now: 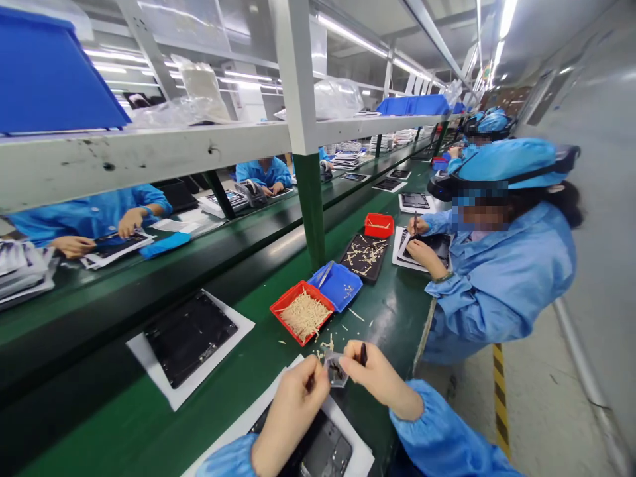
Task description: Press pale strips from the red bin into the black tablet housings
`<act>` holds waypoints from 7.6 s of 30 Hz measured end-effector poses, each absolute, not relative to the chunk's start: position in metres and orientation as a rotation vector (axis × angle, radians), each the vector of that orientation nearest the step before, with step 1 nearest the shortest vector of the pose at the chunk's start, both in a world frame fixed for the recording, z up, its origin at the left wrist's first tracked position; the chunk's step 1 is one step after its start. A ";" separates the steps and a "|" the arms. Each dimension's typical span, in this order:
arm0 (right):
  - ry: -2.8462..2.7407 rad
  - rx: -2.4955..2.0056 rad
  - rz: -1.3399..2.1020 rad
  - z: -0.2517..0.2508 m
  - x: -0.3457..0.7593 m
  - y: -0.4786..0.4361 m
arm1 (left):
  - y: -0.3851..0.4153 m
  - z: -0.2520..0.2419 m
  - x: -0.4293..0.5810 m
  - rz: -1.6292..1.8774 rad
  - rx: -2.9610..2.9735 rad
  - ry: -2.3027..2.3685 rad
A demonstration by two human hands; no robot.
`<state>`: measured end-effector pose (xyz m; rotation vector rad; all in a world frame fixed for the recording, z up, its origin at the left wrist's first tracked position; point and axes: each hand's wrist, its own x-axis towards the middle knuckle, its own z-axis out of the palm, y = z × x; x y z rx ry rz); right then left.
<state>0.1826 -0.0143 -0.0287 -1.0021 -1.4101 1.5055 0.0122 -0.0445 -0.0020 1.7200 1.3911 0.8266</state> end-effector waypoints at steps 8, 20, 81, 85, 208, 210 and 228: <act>-1.957 -1.387 0.710 -0.042 0.219 0.018 | -0.037 0.009 0.007 0.723 1.912 1.444; -2.014 -1.336 0.319 -0.074 0.231 0.031 | -0.023 0.001 -0.011 0.941 1.431 1.260; -1.300 -0.637 1.690 -0.042 0.152 0.007 | -0.021 0.029 -0.030 0.903 1.454 1.379; -1.242 -0.689 1.632 -0.036 0.150 0.003 | -0.020 0.025 -0.032 0.934 1.419 1.325; -1.447 -0.965 1.605 -0.043 0.154 0.009 | -0.032 0.005 -0.025 1.107 1.434 1.372; -1.462 -0.979 1.610 -0.046 0.151 0.007 | -0.030 0.006 -0.025 1.172 1.309 1.277; -1.586 -1.105 1.573 -0.050 0.175 0.018 | -0.013 0.013 -0.041 1.590 0.828 1.227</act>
